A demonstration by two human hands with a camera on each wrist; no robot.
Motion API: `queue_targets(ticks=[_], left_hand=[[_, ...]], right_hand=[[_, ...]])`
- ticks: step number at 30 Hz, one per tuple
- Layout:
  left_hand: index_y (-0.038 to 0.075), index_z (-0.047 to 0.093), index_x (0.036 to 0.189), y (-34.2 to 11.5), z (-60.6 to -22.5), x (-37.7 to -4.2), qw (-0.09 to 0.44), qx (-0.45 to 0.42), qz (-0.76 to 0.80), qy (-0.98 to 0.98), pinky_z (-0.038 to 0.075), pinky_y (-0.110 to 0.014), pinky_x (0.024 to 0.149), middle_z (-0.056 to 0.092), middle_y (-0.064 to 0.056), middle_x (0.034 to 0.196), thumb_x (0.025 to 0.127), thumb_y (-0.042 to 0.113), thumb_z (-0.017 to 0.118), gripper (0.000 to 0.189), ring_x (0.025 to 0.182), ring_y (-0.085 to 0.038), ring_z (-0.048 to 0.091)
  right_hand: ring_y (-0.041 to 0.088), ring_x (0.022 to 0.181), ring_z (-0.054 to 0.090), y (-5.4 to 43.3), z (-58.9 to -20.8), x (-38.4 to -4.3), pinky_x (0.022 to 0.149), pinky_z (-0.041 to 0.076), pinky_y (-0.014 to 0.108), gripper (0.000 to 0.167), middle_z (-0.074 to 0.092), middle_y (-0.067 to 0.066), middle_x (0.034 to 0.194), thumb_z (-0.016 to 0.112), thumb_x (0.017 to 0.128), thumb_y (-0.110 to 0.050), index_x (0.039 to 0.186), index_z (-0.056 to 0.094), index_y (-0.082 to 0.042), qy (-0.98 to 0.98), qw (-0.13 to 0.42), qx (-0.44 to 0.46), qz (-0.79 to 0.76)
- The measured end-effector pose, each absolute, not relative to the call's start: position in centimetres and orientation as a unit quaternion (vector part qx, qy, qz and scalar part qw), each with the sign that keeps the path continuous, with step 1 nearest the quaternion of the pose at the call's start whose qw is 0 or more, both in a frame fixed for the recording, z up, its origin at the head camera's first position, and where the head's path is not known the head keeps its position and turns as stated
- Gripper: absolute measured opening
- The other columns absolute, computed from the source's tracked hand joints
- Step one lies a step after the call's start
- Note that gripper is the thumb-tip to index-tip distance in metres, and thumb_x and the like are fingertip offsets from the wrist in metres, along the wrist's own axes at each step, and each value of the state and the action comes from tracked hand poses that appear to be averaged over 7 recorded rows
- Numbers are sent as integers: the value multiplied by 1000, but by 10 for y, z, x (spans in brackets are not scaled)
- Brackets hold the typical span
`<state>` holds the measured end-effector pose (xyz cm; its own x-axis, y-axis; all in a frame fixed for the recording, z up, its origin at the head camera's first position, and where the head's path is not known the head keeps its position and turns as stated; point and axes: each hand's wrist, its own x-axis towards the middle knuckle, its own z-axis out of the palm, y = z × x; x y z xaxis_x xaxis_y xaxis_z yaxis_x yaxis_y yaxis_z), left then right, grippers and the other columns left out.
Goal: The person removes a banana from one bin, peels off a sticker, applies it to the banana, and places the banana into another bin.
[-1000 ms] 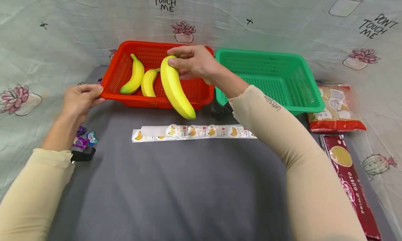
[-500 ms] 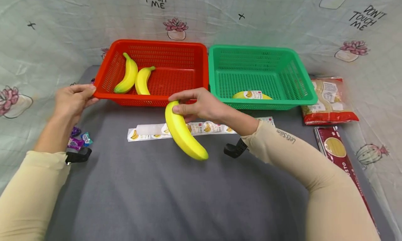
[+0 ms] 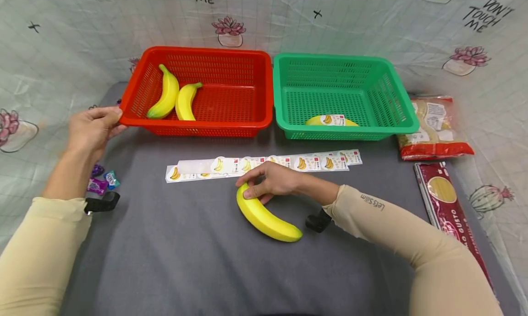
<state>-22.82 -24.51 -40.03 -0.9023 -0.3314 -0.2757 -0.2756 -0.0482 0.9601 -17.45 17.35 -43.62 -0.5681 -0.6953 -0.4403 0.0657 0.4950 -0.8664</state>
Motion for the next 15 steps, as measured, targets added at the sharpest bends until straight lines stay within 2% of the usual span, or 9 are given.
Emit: queue_targets(ticks=[9, 15], left_hand=[[15, 78, 112, -245, -402, -227, 31, 231, -692, -683, 57, -16, 68, 61, 1, 109, 84, 30, 80, 32, 73, -5, 70], [15, 78, 108, -245, -403, -228, 34, 221, -697, -681, 57, -16, 67, 61, 2, 107, 86, 27, 79, 25, 71, -5, 69]], right_hand=[[12, 74, 61, 167, -447, -172, 68, 60, 32, 34, 61, 4, 97, 77, 91, -18, 125, 72, -10, 765, 423, -240, -422], [12, 74, 60, 164, -448, -172, 67, 60, 31, 32, 61, 5, 97, 77, 91, -15, 123, 73, -10, 771, 418, -247, -413]])
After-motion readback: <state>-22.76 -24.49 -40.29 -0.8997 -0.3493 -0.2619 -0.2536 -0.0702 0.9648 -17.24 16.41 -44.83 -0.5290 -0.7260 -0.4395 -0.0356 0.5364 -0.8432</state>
